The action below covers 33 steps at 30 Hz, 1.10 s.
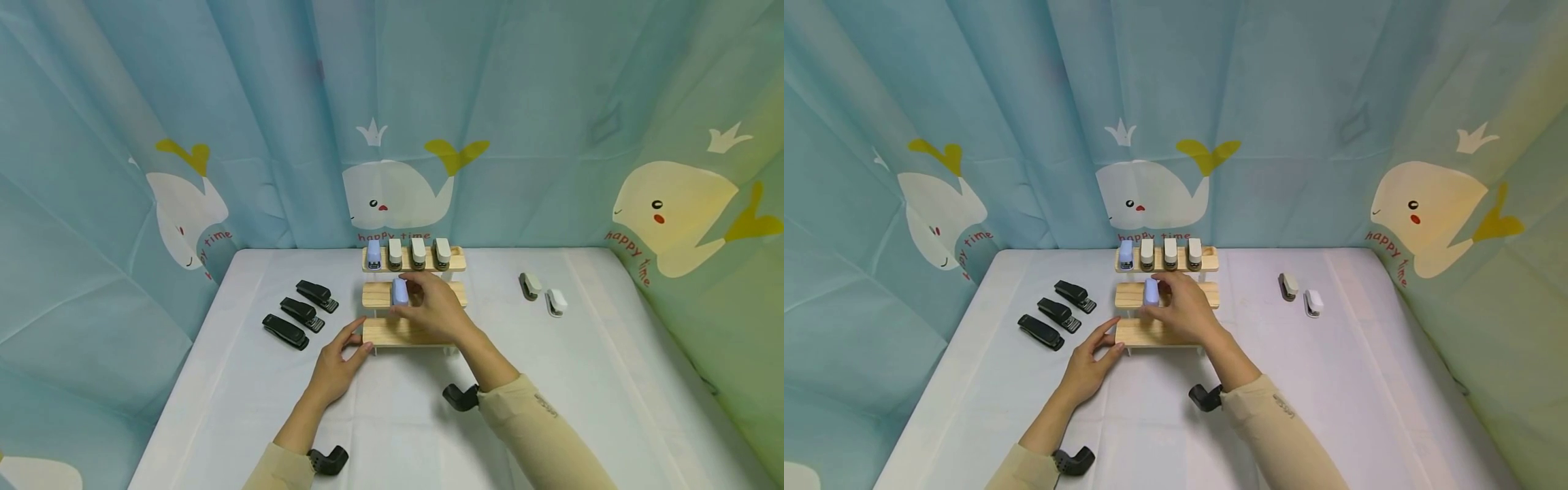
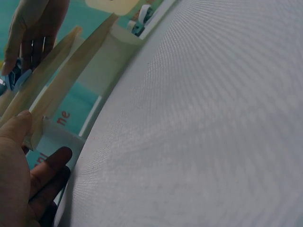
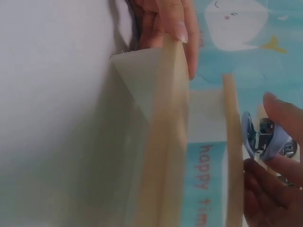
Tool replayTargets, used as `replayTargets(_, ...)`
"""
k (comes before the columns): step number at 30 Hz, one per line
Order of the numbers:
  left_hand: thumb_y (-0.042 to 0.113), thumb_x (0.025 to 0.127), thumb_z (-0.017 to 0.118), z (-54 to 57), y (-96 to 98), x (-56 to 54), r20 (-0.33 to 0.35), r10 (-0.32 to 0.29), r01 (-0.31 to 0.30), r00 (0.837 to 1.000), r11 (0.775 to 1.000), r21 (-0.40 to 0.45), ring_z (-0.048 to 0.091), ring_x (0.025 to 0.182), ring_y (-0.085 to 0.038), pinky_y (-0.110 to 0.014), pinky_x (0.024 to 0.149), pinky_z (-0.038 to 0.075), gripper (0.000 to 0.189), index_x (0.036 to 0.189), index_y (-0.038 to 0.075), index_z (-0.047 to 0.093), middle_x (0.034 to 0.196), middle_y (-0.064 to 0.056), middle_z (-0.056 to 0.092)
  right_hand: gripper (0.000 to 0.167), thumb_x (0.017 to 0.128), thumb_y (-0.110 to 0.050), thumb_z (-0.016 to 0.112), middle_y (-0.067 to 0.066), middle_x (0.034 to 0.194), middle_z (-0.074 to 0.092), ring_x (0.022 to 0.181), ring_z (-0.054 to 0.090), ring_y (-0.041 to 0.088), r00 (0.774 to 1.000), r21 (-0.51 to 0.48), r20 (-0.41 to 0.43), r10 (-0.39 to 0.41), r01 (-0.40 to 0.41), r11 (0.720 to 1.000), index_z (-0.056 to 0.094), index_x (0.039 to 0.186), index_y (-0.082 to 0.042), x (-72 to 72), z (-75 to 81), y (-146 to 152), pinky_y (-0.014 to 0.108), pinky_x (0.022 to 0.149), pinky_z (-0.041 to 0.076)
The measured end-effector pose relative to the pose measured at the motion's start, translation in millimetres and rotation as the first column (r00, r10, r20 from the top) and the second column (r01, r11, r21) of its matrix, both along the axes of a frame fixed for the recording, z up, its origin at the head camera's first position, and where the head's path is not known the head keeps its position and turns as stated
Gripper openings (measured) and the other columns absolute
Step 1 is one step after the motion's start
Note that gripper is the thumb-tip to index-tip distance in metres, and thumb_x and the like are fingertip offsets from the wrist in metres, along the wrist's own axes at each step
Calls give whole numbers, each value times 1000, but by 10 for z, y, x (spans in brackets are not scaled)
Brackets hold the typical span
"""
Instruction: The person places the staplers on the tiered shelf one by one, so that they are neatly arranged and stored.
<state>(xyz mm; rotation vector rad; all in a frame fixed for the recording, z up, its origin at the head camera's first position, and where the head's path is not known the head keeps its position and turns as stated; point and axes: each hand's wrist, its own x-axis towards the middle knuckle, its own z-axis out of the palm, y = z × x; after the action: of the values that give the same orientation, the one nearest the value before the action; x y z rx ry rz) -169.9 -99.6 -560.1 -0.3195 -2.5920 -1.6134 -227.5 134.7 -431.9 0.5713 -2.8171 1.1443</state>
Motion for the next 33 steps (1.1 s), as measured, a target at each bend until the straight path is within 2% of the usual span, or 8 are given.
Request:
replayTargets(12,42,99,69,1,-3,-5,3,-1,1,1000,1000,6,64,129,-22,-56,119,38,57,152,42,48,113,11,76,70,87,-44,83,13,121,68,109,61,28,999,65,-26,-24,26,998,61,142,-7,-1,-13,-67,47,94,51)
replayTargets(17,43,99,69,-2,-4,-6,8,-8,8,1000,1000,12,63,130,-23,-57,119,38,57,152,40,48,115,10,76,70,88,-46,82,11,114,66,100,57,26,999,84,-42,-32,36,996,62,141,-5,2,-25,-87,43,87,49)
replayTargets(25,43,99,68,-9,-8,-10,4,-14,14,1000,1000,14,64,129,-22,-56,119,38,57,152,42,47,115,10,76,71,89,-44,81,10,102,60,88,45,23,997,90,-47,-55,59,994,60,144,-3,17,-34,-117,34,76,37)
replayTargets(33,43,99,69,-11,-11,-7,-6,-17,17,1000,1000,20,64,128,-21,-56,118,39,58,153,38,47,114,11,76,74,90,-46,79,13,110,63,92,48,25,995,108,-66,-70,77,991,58,146,-1,15,-56,-145,36,79,40)
